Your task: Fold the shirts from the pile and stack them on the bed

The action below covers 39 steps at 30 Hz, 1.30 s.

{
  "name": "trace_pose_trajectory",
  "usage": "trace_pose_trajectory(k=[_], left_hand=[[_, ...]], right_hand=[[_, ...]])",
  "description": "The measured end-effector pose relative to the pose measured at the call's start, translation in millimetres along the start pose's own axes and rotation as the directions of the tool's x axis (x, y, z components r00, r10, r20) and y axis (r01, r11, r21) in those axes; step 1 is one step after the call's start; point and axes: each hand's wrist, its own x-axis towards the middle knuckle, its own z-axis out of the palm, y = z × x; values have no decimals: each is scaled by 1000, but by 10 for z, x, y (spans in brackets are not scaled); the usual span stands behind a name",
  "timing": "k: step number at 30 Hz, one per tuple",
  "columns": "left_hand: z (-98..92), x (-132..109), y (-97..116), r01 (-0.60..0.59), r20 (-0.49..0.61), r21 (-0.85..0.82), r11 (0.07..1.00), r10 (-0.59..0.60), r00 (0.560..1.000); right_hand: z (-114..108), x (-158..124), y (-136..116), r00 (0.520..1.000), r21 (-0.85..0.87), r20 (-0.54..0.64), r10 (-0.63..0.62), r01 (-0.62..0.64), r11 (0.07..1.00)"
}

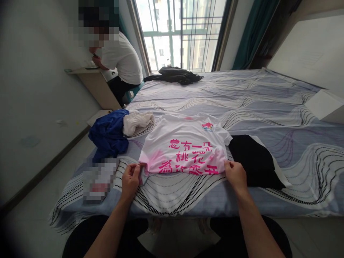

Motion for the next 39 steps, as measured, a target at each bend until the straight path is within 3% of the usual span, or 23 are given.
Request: trace_pose_trajectory(k=[2,5,8,10,13,16,20,26,29,32,35,37,39], left_hand=[[32,4,23,6,-6,-58,998,-6,1000],[91,-48,48,-126,-41,257,958,141,989],[144,-146,42,-159,-54,592,790,236,970],[158,-192,24,-141,-55,647,749,231,971],[133,-204,21,-133,-53,553,823,194,980],[78,-190,82,-78,-51,316,946,99,994],[20,-189,184,32,-96,107,994,-22,995],[-62,-242,167,199,-15,-52,979,-200,980],[-168,-261,171,347,35,-65,936,-346,938],[-312,-262,232,450,135,-11,893,-445,885],[-421,-280,275,477,254,24,879,-466,847],[-435,-312,261,453,237,-66,889,-427,873],[-404,-352,226,400,150,-207,893,-375,915]], right_hand=[[63,24,-37,997,376,-56,56,-31,926],[141,21,-61,985,780,59,164,-148,608],[173,-5,-16,954,865,260,147,-298,404],[171,-14,26,944,877,300,138,-330,349],[155,-8,44,951,900,265,157,-303,312],[154,0,-3,959,928,196,204,-248,277],[181,5,-43,977,960,110,184,-153,236],[190,28,27,978,965,99,185,-140,221],[158,-8,54,985,968,90,149,-121,219],[124,-76,77,996,961,93,9,-92,261],[121,-113,76,992,904,93,-81,-50,424],[140,-98,49,995,796,24,-95,39,604],[158,-57,1,993,631,-70,-100,122,767]])
